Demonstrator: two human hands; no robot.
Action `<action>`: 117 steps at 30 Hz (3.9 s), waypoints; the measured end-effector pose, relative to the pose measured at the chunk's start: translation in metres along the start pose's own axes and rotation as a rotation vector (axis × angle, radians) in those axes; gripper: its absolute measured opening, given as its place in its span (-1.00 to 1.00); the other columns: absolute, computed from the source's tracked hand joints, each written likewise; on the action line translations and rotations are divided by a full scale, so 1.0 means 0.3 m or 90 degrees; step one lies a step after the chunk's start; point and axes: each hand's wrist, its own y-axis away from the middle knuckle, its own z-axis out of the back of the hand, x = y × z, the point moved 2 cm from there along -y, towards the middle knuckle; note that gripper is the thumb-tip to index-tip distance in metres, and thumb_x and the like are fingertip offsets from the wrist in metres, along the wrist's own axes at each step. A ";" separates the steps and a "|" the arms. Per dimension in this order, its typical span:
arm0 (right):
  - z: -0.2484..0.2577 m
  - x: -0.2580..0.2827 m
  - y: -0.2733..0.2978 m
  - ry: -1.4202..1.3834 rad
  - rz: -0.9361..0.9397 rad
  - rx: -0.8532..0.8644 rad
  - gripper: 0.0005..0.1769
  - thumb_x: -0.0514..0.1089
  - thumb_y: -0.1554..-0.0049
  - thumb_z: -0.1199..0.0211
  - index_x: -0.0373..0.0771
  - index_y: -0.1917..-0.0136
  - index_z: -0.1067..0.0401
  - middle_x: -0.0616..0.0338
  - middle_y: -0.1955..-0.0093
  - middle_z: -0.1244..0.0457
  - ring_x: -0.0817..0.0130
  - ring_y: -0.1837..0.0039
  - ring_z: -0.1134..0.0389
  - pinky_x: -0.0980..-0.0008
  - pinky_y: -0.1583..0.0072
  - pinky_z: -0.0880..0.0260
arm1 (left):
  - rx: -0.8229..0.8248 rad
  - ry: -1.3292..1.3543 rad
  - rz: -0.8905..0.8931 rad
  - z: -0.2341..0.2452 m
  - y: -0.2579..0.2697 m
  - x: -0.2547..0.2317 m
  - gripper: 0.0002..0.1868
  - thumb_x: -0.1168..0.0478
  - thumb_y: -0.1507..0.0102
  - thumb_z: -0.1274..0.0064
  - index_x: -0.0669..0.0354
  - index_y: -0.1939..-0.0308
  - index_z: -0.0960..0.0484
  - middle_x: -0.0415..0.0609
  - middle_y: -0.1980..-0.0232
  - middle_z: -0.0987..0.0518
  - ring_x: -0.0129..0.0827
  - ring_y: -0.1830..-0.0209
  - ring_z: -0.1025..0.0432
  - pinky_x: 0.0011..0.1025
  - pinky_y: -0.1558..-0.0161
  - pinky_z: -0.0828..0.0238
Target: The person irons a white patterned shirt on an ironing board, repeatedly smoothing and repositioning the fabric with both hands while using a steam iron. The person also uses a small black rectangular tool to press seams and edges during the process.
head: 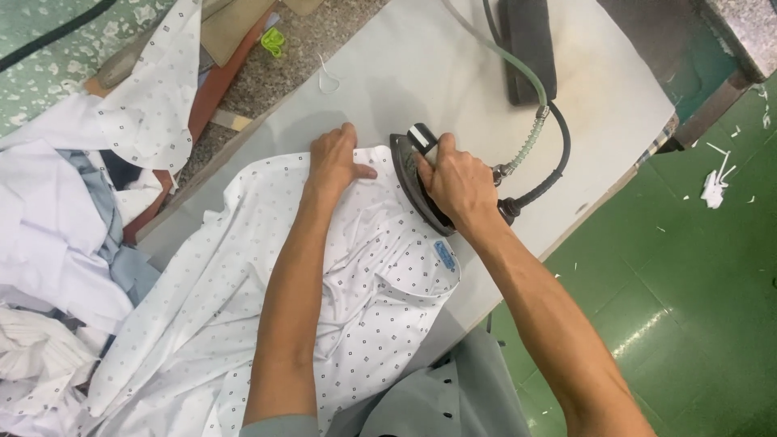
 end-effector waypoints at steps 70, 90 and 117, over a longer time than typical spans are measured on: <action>0.010 -0.001 0.012 -0.062 -0.033 0.021 -0.49 0.25 -0.34 0.03 -0.30 -0.08 -0.24 -0.32 0.22 -0.38 -0.26 0.09 -0.50 -0.08 0.06 -0.54 | 0.041 -0.025 0.054 0.015 -0.023 -0.036 -0.28 -0.03 0.07 -0.57 0.26 0.06 -0.50 0.26 0.08 -0.63 0.13 -0.06 -0.53 0.05 -0.15 -0.37; 0.100 -0.152 0.039 -0.060 0.258 0.103 -0.56 0.17 -0.30 -0.04 -0.27 -0.13 -0.28 -0.22 0.22 -0.40 -0.15 0.13 -0.52 -0.01 0.14 -0.54 | -0.419 0.119 0.089 0.105 -0.150 -0.111 -0.81 0.13 -0.37 -0.10 0.18 0.16 -0.62 0.10 0.24 -0.64 -0.02 0.14 -0.59 -0.11 0.10 -0.53; 0.186 -0.929 -0.557 0.001 0.109 0.080 -0.16 0.46 -0.29 -0.02 -0.31 -0.42 -0.19 -0.48 -0.07 -0.38 -0.42 -0.16 -0.43 -0.22 -0.14 -0.43 | -0.270 0.080 0.183 -0.395 0.057 -0.868 -0.24 0.05 -0.25 -0.10 0.46 -0.44 -0.33 0.61 -0.29 -0.31 0.19 -0.12 -0.29 -0.08 -0.08 -0.23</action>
